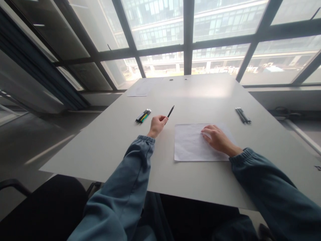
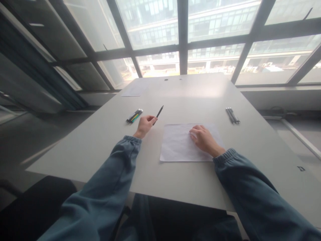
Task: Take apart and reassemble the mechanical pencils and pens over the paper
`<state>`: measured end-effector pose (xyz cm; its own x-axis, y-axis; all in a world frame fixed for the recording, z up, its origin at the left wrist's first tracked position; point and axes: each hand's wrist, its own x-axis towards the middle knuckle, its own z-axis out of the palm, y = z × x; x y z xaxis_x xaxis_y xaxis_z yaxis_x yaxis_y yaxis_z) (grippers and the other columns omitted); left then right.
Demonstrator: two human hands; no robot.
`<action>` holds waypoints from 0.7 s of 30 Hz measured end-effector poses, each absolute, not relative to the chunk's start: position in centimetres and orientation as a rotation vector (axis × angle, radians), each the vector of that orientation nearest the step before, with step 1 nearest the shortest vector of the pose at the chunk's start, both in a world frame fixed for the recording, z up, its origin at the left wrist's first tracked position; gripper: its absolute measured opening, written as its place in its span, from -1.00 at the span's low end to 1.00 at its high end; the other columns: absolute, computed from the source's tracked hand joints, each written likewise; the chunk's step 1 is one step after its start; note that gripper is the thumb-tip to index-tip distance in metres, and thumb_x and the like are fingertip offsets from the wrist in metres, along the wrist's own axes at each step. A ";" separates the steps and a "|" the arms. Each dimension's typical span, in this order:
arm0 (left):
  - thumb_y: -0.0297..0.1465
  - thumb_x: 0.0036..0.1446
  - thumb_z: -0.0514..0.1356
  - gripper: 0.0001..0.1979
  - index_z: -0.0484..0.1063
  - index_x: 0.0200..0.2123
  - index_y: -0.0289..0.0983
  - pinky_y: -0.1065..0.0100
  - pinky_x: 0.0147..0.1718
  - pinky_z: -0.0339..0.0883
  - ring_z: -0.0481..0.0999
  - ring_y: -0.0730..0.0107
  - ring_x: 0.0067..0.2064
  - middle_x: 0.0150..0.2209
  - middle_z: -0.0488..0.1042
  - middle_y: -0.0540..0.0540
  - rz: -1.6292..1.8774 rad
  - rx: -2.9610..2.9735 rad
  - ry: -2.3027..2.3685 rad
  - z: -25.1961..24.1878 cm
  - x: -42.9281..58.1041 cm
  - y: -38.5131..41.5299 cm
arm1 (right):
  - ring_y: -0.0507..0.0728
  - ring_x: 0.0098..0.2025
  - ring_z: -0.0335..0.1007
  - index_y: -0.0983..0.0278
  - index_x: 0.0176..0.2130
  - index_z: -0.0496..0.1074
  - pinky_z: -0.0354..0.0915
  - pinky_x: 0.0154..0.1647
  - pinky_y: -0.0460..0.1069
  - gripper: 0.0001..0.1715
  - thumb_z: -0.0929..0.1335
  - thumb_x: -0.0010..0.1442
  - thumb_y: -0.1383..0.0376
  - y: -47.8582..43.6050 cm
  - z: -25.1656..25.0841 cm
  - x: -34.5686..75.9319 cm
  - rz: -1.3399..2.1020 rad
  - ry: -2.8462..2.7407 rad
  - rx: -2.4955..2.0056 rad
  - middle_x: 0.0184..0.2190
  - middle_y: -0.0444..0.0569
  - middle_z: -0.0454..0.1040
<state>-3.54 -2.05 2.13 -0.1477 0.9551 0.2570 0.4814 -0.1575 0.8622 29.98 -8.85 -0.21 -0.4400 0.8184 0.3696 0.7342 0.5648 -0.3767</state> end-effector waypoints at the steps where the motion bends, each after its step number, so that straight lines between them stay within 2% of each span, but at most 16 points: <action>1: -0.21 0.11 0.33 -0.73 0.62 -0.31 -0.32 0.31 -0.24 0.43 0.59 0.28 -0.27 -0.30 0.65 -0.17 1.259 1.582 1.534 2.2 -2.5 -2.6 | 0.31 0.02 0.39 0.24 -0.08 0.57 0.34 0.11 0.23 -0.74 0.33 0.29 0.33 -8.9 -0.1 29.8 0.206 -2.263 -1.230 -0.06 0.11 0.54; 7: -0.12 -0.02 0.45 -0.58 0.57 -0.27 -0.37 0.33 -0.31 0.38 0.55 0.35 -0.32 -0.28 0.63 -0.23 1.146 1.245 1.103 2.4 2.9 -6.1 | 0.28 -0.03 0.44 0.27 -0.13 0.57 0.37 0.06 0.18 -0.76 0.31 0.32 0.33 -9.5 1.0 28.4 0.233 -2.102 -1.153 -0.13 0.11 0.56; 10: -0.21 -0.07 0.51 -0.40 0.45 0.01 -0.31 0.28 -0.24 0.42 0.59 0.30 -0.27 -0.28 0.63 -0.20 1.066 1.089 0.936 2.5 4.6 -7.6 | 0.22 -0.13 0.49 0.25 -0.16 0.58 0.39 -0.05 0.11 -0.74 0.29 0.36 0.28 -10.1 1.6 27.6 0.331 -2.027 -1.134 -0.18 0.07 0.58; 13: -0.27 -0.04 0.51 -0.32 0.35 0.11 -0.27 0.14 -0.11 0.47 0.62 0.25 -0.21 -0.27 0.61 -0.15 1.114 1.028 0.818 2.6 6.0 -8.7 | 0.16 -0.29 0.51 0.23 -0.19 0.60 0.38 -0.25 0.04 -0.69 0.29 0.38 0.18 -10.5 1.7 26.8 0.515 -1.948 -1.147 -0.28 0.01 0.62; 17: -0.30 -0.02 0.49 -0.42 0.35 0.02 -0.25 0.02 -0.05 0.48 0.64 0.19 -0.17 -0.22 0.60 -0.13 1.234 1.036 0.724 2.4 7.3 -9.7 | 0.13 -0.33 0.53 0.25 -0.20 0.60 0.38 -0.29 0.00 -0.68 0.36 0.32 0.09 -10.8 1.2 26.0 0.839 -1.793 -1.099 -0.35 -0.03 0.63; 21: -0.29 -0.02 0.49 -0.57 0.43 -0.14 -0.27 0.13 -0.04 0.46 0.61 0.22 -0.11 -0.15 0.62 -0.17 1.286 1.121 0.735 1.8 7.8 -9.7 | 0.11 -0.41 0.49 0.28 -0.23 0.61 0.37 -0.35 -0.02 -0.73 0.42 0.23 0.12 -10.6 0.9 25.9 0.942 -1.634 -1.074 -0.43 -0.04 0.61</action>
